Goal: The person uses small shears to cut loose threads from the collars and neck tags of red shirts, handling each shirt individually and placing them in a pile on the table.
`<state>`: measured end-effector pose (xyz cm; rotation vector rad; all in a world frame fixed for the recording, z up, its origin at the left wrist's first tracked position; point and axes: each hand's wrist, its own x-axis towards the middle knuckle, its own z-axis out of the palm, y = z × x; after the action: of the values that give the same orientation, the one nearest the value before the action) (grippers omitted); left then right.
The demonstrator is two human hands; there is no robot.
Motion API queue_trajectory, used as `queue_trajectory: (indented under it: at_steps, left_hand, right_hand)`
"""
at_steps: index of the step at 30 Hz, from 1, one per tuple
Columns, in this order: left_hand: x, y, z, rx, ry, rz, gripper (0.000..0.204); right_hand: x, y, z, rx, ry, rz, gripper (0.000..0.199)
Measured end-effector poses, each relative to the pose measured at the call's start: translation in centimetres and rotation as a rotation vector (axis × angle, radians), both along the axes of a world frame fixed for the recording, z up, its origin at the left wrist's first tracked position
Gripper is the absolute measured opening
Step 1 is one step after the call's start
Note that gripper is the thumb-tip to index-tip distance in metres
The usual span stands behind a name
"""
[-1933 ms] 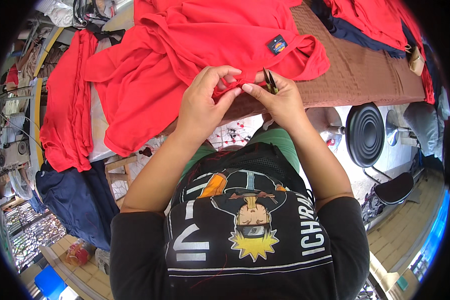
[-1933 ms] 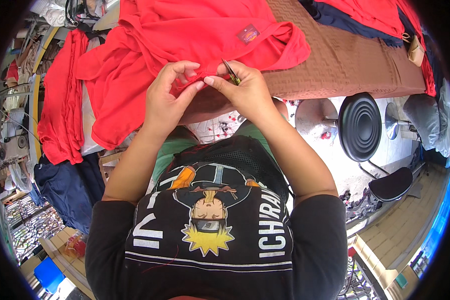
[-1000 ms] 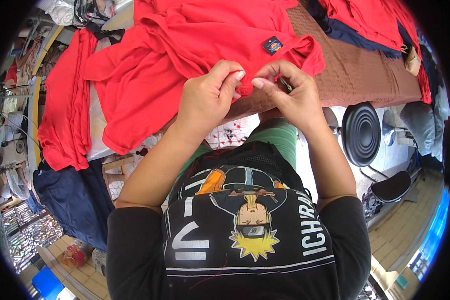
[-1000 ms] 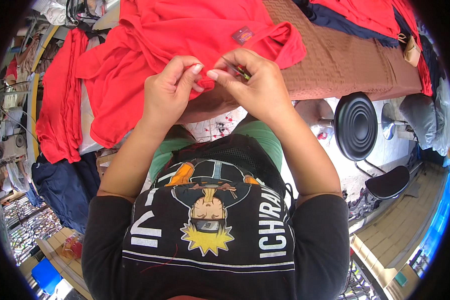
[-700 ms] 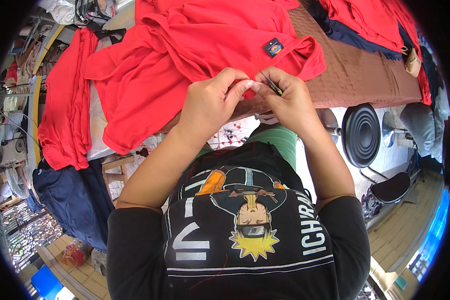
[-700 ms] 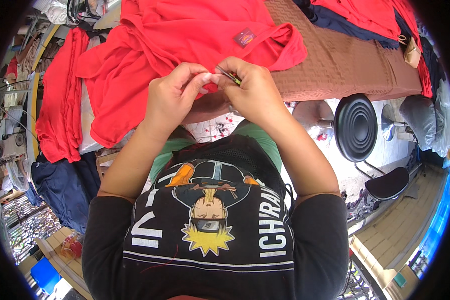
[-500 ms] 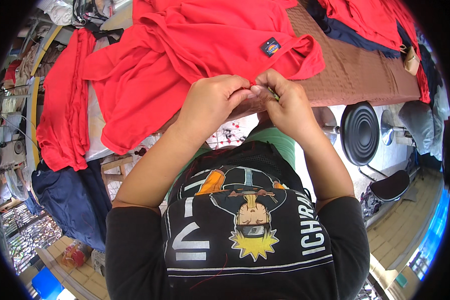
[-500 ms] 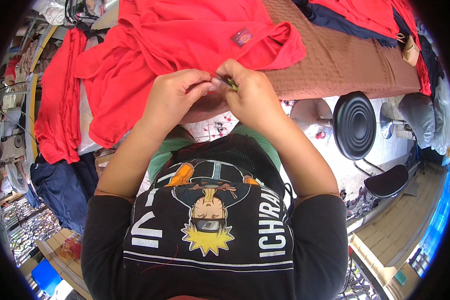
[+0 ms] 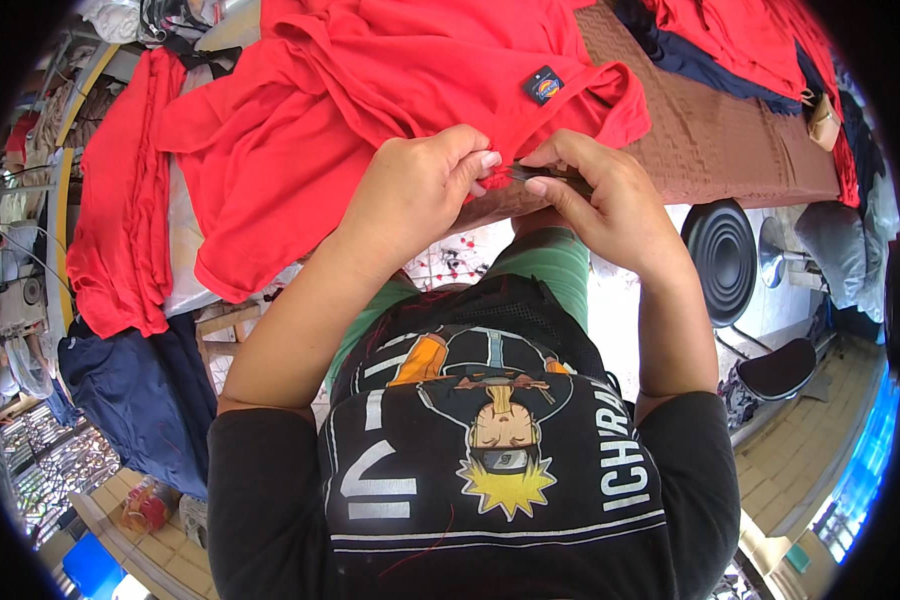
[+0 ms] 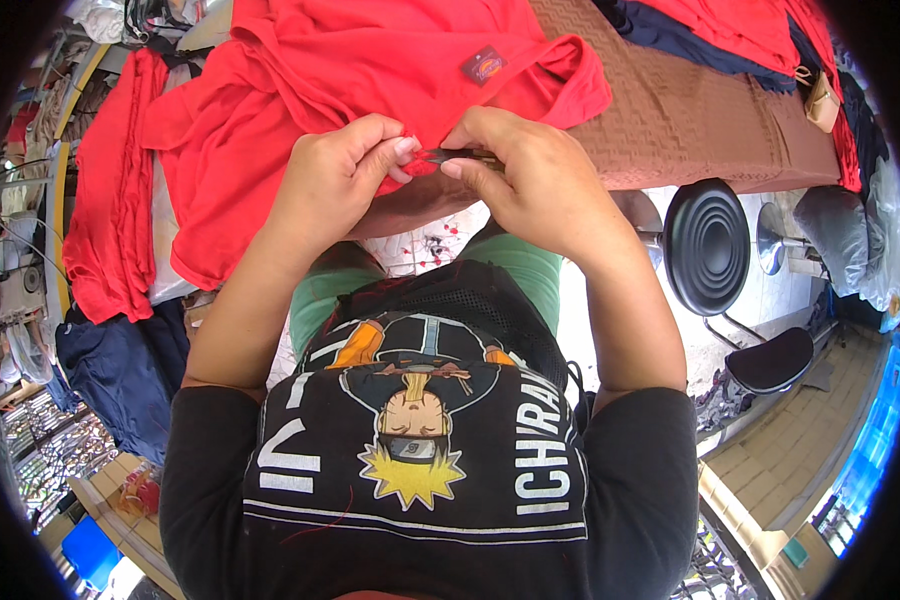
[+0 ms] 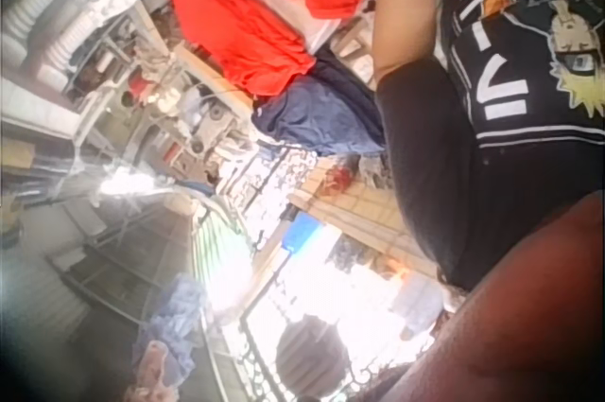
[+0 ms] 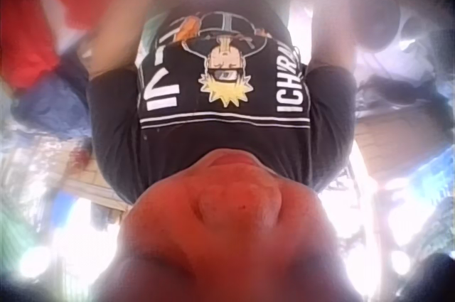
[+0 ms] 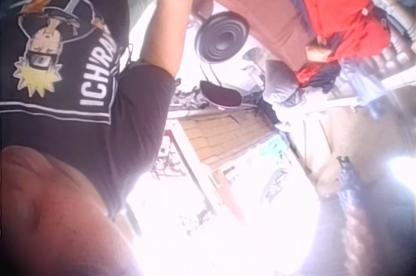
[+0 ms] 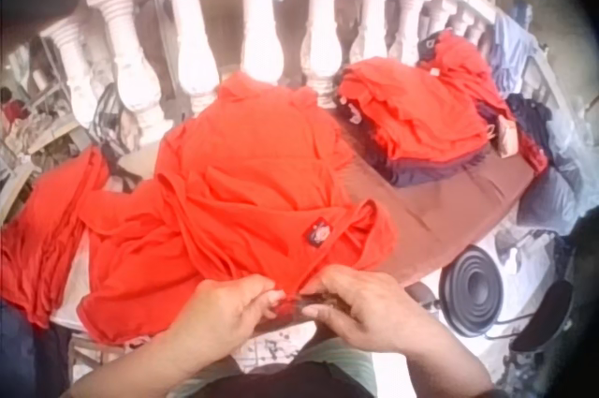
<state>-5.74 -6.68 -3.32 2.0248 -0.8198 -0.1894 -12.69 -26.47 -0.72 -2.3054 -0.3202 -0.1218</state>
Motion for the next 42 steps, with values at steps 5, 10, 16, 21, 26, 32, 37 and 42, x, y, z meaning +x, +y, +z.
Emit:
queue_trajectory:
  at_steps: [5,10,16,21,26,32,37,42]
  left_hand:
    - [-0.1,-0.2,-0.4,-0.042,-0.042,0.013,0.013]
    - [-0.3,-0.4,-0.2,-0.018,-0.138,0.018,0.014]
    - [0.4,0.6,2.0,-0.111,-0.244,-0.199,0.022]
    - [2.2,5.3,6.3,-0.320,-0.170,-0.435,0.038]
    - [1.4,5.6,4.4,-0.070,-0.172,-0.228,0.027]
    - [-0.1,3.5,-0.7,0.220,-0.334,-0.157,0.045]
    - [0.3,2.5,-2.2,0.206,-0.217,-0.110,0.029]
    - [0.3,1.8,-1.9,0.089,0.188,0.017,0.014]
  right_hand:
    - [0.1,0.4,-0.3,-0.014,-0.021,-0.012,0.015]
    - [0.2,1.0,-0.1,-0.043,-0.028,-0.015,0.014]
    - [-0.1,0.3,0.6,-0.148,-0.037,-0.016,0.016]
    - [-0.1,-1.2,1.4,0.012,-0.032,-0.103,0.023]
    - [0.5,-1.0,-2.1,0.075,-0.020,0.026,0.034]
    - [0.7,1.6,-5.3,0.073,0.098,0.041,0.031]
    - [1.1,1.4,-5.8,0.176,0.223,-0.003,0.020]
    - [1.1,1.1,-5.2,0.179,0.270,-0.013,0.015]
